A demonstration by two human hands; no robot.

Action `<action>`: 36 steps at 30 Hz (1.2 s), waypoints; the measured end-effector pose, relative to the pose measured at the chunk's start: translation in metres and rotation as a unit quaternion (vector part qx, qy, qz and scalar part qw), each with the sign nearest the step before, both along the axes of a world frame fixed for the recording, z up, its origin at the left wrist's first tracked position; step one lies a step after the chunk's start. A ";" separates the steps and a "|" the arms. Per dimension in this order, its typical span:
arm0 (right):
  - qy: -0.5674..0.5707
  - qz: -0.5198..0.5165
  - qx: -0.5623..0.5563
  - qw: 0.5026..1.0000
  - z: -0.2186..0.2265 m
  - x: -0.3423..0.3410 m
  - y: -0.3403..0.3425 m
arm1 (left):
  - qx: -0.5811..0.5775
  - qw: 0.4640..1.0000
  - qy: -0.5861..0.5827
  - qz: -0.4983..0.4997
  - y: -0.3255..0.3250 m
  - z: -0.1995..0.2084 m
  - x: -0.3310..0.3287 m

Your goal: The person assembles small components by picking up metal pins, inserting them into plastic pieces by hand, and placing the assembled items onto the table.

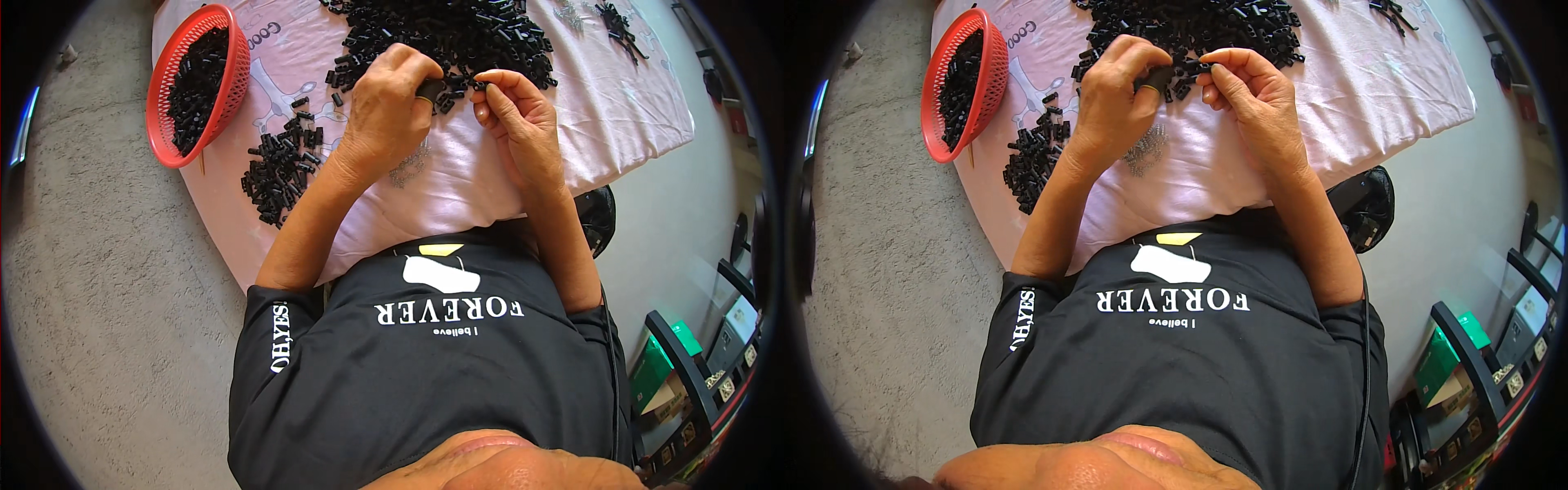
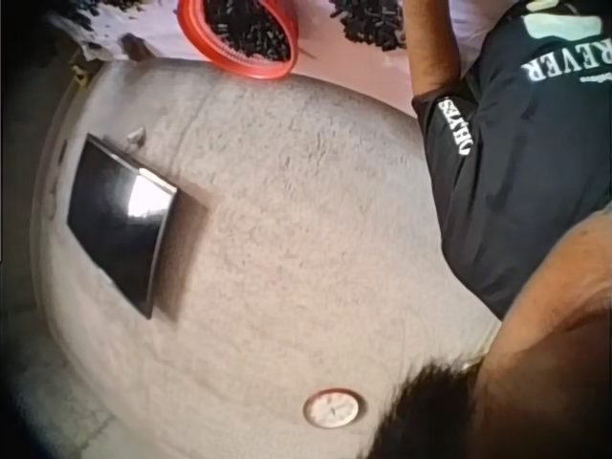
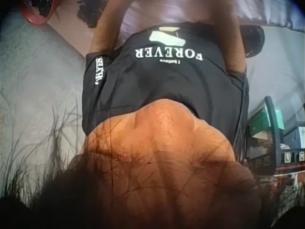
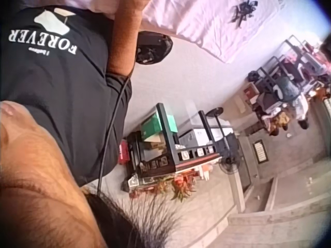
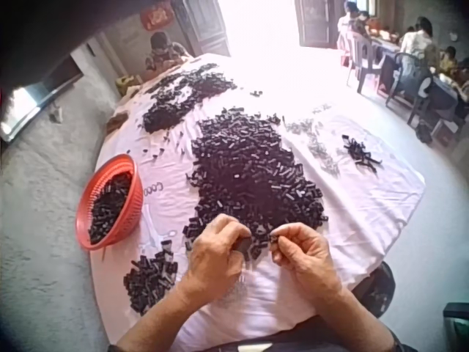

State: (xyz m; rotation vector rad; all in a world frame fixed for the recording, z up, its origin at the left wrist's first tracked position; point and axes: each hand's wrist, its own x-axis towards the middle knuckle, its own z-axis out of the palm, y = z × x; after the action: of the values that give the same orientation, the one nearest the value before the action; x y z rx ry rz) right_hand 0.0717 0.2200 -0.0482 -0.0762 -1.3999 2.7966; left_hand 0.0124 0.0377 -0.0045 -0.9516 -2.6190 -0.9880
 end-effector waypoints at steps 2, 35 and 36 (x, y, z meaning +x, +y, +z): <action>0.006 0.007 0.007 1.000 -0.001 0.000 0.001 | 0.066 0.995 -0.075 0.006 -0.003 0.007 0.001; 0.014 0.054 0.043 0.998 0.002 0.001 0.003 | 0.221 0.963 -0.149 -0.048 0.005 0.003 0.022; 0.014 0.055 0.044 0.997 0.002 0.001 0.002 | 0.220 0.963 -0.149 -0.049 0.005 0.004 0.023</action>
State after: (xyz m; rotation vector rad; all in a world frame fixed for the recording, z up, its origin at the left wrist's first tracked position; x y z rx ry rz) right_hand 0.0730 0.2224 -0.0462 0.0425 -1.5641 2.8050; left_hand 0.0351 0.0427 -0.0008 -0.8782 -2.4129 -1.7674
